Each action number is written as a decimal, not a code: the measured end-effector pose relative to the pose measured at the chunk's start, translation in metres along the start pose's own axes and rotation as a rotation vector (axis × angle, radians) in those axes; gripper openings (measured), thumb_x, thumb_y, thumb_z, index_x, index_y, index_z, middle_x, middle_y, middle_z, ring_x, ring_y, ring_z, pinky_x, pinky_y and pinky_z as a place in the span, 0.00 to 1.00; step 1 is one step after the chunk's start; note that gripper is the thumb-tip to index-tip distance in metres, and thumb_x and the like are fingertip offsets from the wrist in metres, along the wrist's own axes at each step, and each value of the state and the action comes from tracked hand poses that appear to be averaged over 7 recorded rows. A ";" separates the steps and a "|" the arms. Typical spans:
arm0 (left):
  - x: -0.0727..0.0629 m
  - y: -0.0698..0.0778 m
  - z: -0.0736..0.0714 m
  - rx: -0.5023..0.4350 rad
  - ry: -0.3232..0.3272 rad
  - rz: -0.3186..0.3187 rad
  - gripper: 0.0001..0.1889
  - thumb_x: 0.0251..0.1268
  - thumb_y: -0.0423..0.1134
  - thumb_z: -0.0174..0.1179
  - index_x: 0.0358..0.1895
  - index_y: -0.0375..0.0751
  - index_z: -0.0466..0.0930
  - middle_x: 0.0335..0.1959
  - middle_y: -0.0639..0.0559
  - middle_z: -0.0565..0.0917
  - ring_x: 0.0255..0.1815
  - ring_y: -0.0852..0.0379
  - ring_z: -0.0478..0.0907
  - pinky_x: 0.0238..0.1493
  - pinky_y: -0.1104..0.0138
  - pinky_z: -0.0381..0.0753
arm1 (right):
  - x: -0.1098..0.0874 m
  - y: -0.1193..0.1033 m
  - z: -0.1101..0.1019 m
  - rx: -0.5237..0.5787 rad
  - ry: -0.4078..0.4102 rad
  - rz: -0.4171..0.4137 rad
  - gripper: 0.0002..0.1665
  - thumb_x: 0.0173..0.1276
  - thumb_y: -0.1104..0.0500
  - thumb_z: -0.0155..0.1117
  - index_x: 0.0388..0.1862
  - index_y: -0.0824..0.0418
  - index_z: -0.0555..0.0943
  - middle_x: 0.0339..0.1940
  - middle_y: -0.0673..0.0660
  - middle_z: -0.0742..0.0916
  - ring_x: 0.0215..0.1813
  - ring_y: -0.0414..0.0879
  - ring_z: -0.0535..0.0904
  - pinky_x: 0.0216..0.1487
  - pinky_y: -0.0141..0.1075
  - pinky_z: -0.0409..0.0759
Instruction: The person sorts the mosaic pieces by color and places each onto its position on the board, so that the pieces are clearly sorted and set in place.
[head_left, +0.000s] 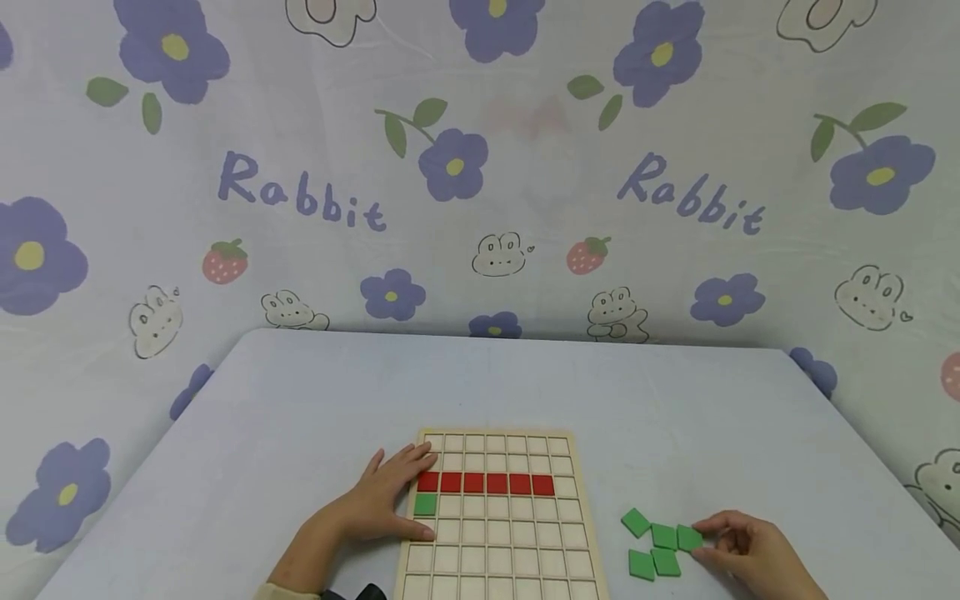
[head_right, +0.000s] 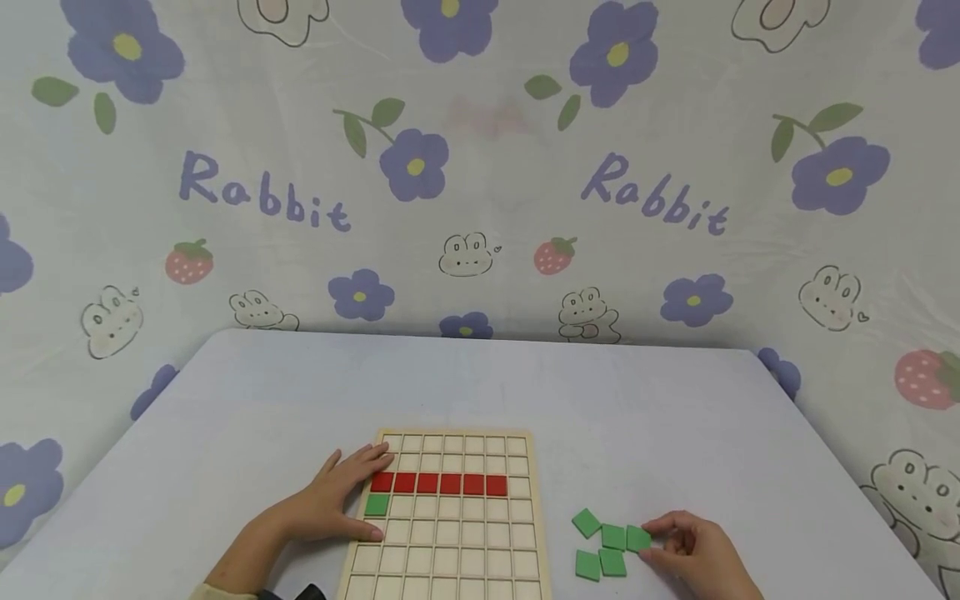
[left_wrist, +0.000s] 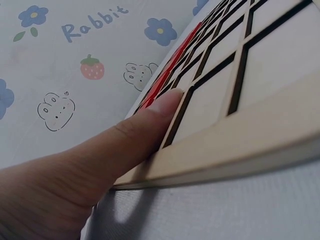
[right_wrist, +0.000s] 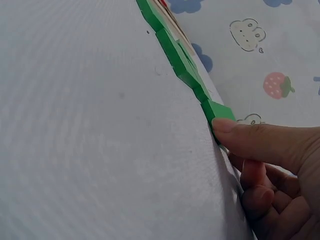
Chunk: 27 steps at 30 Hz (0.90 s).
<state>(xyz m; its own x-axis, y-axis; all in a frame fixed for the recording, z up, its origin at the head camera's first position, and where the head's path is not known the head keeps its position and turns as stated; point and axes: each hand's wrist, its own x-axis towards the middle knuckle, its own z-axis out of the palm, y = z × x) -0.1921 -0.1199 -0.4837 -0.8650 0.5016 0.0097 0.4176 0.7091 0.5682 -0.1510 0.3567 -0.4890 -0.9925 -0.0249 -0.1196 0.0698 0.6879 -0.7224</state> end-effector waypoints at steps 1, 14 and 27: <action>0.000 0.000 0.000 -0.002 -0.001 -0.001 0.52 0.42 0.64 0.68 0.72 0.46 0.56 0.75 0.48 0.54 0.76 0.43 0.44 0.71 0.41 0.30 | 0.000 0.000 0.000 0.008 -0.001 -0.003 0.20 0.53 0.59 0.71 0.44 0.67 0.81 0.22 0.52 0.77 0.22 0.37 0.68 0.23 0.28 0.69; 0.000 0.001 -0.001 -0.002 -0.002 -0.007 0.52 0.41 0.63 0.69 0.72 0.46 0.57 0.75 0.48 0.54 0.76 0.43 0.44 0.71 0.40 0.30 | -0.001 -0.002 0.000 0.055 -0.006 -0.036 0.17 0.55 0.62 0.69 0.42 0.68 0.80 0.27 0.52 0.81 0.24 0.37 0.70 0.24 0.28 0.72; -0.001 0.001 -0.002 -0.006 -0.009 -0.002 0.52 0.42 0.63 0.68 0.72 0.46 0.56 0.75 0.48 0.53 0.76 0.43 0.44 0.72 0.41 0.30 | -0.003 -0.005 -0.005 0.052 0.005 -0.041 0.14 0.60 0.60 0.66 0.40 0.68 0.81 0.33 0.50 0.86 0.27 0.33 0.74 0.29 0.27 0.76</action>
<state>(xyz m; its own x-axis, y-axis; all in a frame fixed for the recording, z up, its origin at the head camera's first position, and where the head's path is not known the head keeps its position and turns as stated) -0.1911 -0.1205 -0.4817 -0.8633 0.5047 0.0011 0.4141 0.7070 0.5733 -0.1492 0.3574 -0.4818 -0.9952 -0.0482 -0.0857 0.0342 0.6480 -0.7609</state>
